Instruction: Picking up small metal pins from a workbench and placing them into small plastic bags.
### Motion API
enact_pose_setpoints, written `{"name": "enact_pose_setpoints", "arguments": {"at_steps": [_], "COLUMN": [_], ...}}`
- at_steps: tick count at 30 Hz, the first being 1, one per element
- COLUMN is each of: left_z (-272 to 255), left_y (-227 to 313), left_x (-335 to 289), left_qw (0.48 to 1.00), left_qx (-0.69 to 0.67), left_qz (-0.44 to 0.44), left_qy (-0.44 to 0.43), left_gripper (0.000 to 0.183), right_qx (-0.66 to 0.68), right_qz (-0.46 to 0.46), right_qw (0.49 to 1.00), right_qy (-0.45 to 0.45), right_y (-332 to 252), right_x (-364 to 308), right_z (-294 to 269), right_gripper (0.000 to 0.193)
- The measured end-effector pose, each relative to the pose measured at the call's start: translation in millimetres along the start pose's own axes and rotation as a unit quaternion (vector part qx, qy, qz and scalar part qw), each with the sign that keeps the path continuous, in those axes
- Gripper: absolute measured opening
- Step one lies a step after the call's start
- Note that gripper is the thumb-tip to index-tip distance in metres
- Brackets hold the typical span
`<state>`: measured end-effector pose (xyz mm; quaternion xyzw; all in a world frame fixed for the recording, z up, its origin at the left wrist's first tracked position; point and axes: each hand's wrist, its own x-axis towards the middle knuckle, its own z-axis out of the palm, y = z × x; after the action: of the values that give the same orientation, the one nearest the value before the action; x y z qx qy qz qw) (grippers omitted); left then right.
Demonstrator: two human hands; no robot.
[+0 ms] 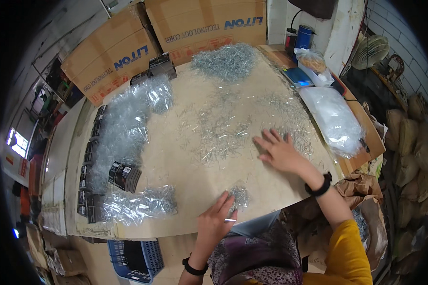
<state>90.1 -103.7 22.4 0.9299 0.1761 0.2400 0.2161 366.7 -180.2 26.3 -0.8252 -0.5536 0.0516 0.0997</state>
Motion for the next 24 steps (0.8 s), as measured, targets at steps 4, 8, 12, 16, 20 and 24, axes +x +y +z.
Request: {"name": "enact_pose_setpoints", "arguments": {"at_steps": [4, 8, 12, 16, 20, 24], "left_z": [3, -3, -8, -31, -28, -17], "left_y": [-1, -7, -16, -9, -14, -27], "left_x": [0, 11, 17, 29, 28, 16], "left_qw": [0.999, 0.997, 0.990, 0.937, 0.947, 0.912], "left_qx": [-0.008, -0.046, -0.098, -0.248, -0.267, -0.350], "left_qz": [-0.029, -0.053, -0.093, -0.236, -0.172, -0.216], "left_qy": [0.020, 0.015, -0.041, -0.071, -0.043, 0.021], "left_gripper": [0.030, 0.029, 0.027, 0.025, 0.026, 0.027], "right_qx": [0.057, 0.198, 0.226, 0.304, 0.376, 0.325], "right_qz": [-0.187, -0.277, -0.247, -0.155, -0.070, -0.055], "right_qw": [0.980, 0.940, 0.935, 0.932, 0.922, 0.934], "right_qy": [0.020, 0.024, 0.116, 0.123, 0.059, 0.138], "right_y": [-38, -63, -78, -80, -86, -76], "right_x": [-46, -59, -55, -48, -46, -44], "right_z": [-17, 4, 12, 14, 2, -7], "right_gripper": [0.063, 0.056, 0.028, 0.011, 0.010, 0.021]}}
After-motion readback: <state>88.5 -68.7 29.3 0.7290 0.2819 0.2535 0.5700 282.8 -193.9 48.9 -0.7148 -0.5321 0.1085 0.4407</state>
